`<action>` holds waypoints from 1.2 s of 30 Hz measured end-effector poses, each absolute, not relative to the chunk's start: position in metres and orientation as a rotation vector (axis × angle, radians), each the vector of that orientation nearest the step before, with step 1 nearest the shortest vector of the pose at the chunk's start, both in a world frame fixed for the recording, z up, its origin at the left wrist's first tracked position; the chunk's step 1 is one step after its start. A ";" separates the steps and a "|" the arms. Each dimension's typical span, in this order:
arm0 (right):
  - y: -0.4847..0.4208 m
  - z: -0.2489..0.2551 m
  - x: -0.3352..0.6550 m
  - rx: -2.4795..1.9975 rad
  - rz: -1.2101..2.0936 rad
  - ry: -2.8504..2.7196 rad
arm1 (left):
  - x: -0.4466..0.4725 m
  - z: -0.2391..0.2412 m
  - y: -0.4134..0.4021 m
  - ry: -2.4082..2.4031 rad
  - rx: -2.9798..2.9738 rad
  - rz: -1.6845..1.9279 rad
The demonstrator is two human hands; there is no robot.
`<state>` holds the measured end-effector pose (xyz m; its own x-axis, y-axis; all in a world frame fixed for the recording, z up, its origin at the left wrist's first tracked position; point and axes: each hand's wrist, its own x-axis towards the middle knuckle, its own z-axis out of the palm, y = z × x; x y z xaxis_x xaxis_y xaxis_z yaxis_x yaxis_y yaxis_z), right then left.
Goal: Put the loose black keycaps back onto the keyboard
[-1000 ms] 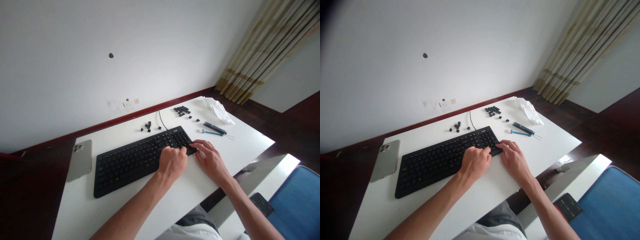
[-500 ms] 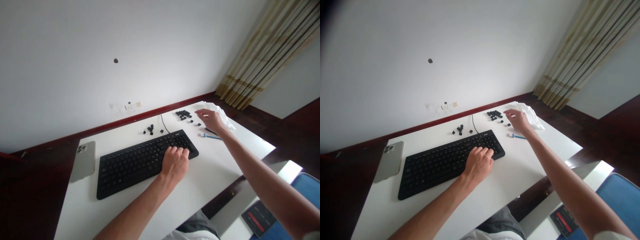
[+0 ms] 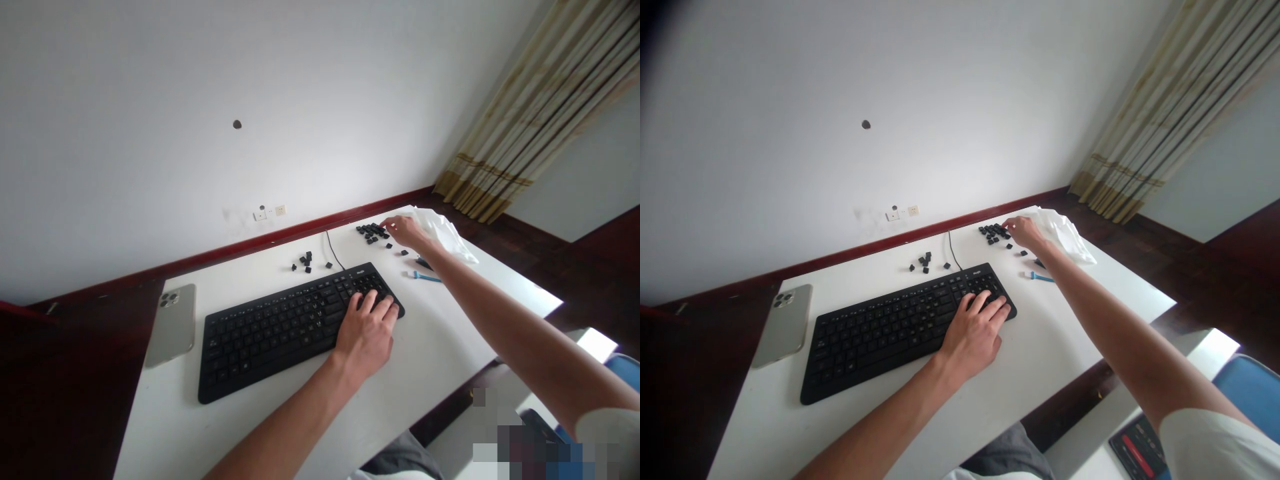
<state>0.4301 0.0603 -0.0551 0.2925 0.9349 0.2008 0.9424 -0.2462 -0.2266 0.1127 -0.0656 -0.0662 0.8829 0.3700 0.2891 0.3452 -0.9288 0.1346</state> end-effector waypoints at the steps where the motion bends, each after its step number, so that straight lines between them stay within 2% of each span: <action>1: 0.060 -0.056 0.431 -2.260 -0.034 -1.701 | 0.113 -0.066 -0.066 0.568 2.963 0.490; 17: 0.071 -0.054 0.437 -2.270 -0.009 -1.632 | 0.112 -0.070 -0.067 0.586 2.942 0.508; 23: 0.056 -0.030 0.420 -2.173 -0.061 -1.516 | 0.112 -0.069 -0.068 0.581 2.927 0.527; 29: -0.001 -0.009 0.364 -1.928 0.247 -1.547 | 0.113 -0.064 -0.069 0.595 2.941 0.501; 36: -0.055 -0.028 0.346 -1.917 0.569 -1.519 | 0.114 -0.057 -0.078 0.359 2.919 0.523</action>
